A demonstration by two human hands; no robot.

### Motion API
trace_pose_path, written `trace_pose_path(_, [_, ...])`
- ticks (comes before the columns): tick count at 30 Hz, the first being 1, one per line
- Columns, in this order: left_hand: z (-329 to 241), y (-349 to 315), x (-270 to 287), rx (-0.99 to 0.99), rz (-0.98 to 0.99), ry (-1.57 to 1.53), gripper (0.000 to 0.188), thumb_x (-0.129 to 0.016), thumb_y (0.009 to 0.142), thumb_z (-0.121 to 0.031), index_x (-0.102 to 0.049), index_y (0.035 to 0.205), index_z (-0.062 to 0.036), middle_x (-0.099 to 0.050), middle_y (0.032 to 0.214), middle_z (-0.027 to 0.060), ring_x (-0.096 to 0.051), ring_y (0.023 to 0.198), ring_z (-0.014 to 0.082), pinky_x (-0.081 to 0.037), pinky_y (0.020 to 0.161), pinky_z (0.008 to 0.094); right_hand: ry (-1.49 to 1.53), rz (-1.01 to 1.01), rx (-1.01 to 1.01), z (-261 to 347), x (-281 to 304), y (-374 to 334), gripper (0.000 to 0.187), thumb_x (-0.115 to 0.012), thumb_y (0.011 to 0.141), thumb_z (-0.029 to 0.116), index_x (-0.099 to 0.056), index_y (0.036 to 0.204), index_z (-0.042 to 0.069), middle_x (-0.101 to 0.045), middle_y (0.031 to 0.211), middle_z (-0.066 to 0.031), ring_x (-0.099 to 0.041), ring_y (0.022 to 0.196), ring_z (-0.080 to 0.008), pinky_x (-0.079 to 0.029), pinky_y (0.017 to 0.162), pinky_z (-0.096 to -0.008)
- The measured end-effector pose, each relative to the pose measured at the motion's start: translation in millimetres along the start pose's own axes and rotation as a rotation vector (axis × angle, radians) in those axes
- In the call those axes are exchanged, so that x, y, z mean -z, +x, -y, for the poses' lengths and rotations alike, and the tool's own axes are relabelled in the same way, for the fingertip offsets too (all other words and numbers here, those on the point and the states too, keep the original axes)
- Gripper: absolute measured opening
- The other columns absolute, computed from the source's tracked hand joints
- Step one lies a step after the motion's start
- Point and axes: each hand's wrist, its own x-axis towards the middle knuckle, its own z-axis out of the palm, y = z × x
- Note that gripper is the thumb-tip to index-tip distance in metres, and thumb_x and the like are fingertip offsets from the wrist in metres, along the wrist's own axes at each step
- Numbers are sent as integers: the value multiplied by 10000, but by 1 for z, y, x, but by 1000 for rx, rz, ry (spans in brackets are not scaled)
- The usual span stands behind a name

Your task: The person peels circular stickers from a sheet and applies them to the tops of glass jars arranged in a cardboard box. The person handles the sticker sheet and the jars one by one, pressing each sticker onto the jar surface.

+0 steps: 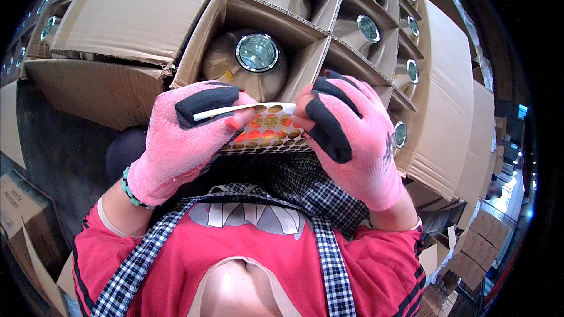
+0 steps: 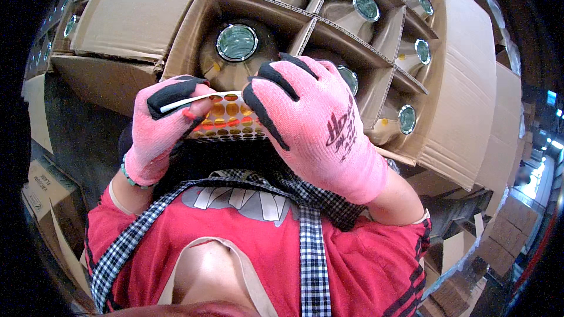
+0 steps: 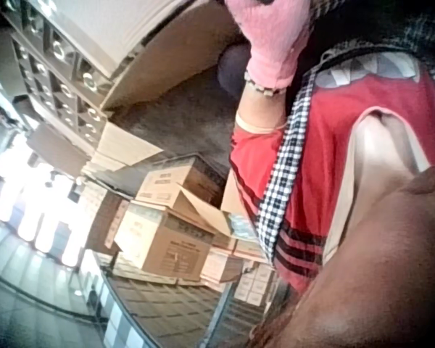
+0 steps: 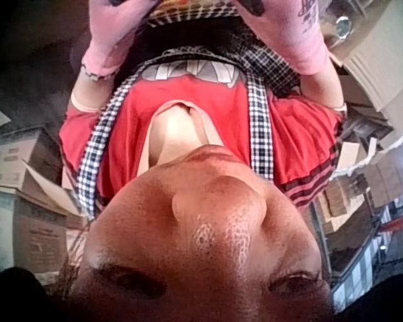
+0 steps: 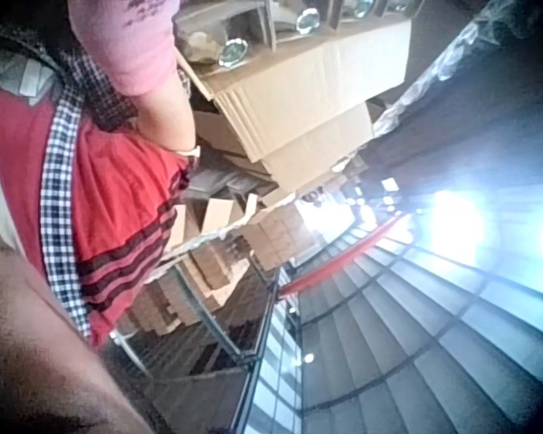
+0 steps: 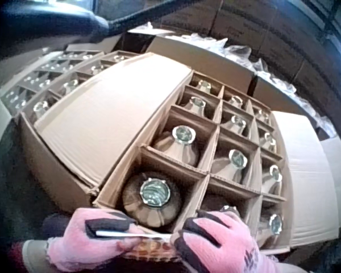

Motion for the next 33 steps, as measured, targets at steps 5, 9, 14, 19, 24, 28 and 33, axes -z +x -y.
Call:
trace_pose_path(5, [-3,-2,2,60,-18,-51,125,-645,736,-49,-626,839,18,-596,732,10,-525,666,46,-423,584,170,155,-111,-97,-46,28,19,79,-577,664,19,-554,739,7,-569,991,-123,-554,883,-216,-412,804,-316])
trace_pose_path(9, [-6,-2,-2,74,26,-9,120,-640,731,-43,-630,832,21,-594,727,18,-531,681,54,-430,608,188,-233,34,-261,-152,29,31,170,-639,705,119,-592,828,12,-518,1094,-131,-531,950,-255,-414,831,-325])
trace_pose_path(14, [-2,-4,1,-30,30,67,111,-633,735,-43,-633,822,26,-587,717,23,-528,681,62,-432,608,203,-606,413,-312,-177,3,44,324,-631,668,163,-597,973,60,-465,1171,-160,-395,1118,-364,-334,947,-416])
trace_pose_path(19, [-4,-5,4,35,38,44,111,-632,733,-41,-632,824,22,-586,710,24,-523,670,60,-425,594,201,-826,262,-240,-163,-3,49,284,-640,644,123,-587,920,81,-409,1232,-177,-363,1139,-411,-325,944,-462])
trace_pose_path(24, [-1,-6,7,-85,43,105,104,-620,737,-32,-629,823,26,-582,722,20,-512,661,51,-416,577,191,-306,-208,-188,-122,24,44,189,-637,674,87,-592,853,50,-538,1073,-103,-517,981,-256,-405,860,-376])
trace_pose_path(28, [-3,-6,9,-31,53,31,104,-605,744,-29,-625,830,27,-580,731,22,-511,656,51,-414,574,188,204,-75,-96,-27,31,32,221,-679,643,104,-575,821,23,-581,904,-102,-568,820,-222,-447,735,-326])
trace_pose_path(33, [-1,-4,10,-134,47,139,129,-611,742,-52,-624,850,18,-580,717,27,-517,649,59,-420,579,197,66,213,-31,8,8,32,248,-717,576,74,-554,752,12,-532,717,-101,-545,693,-255,-431,632,-308])
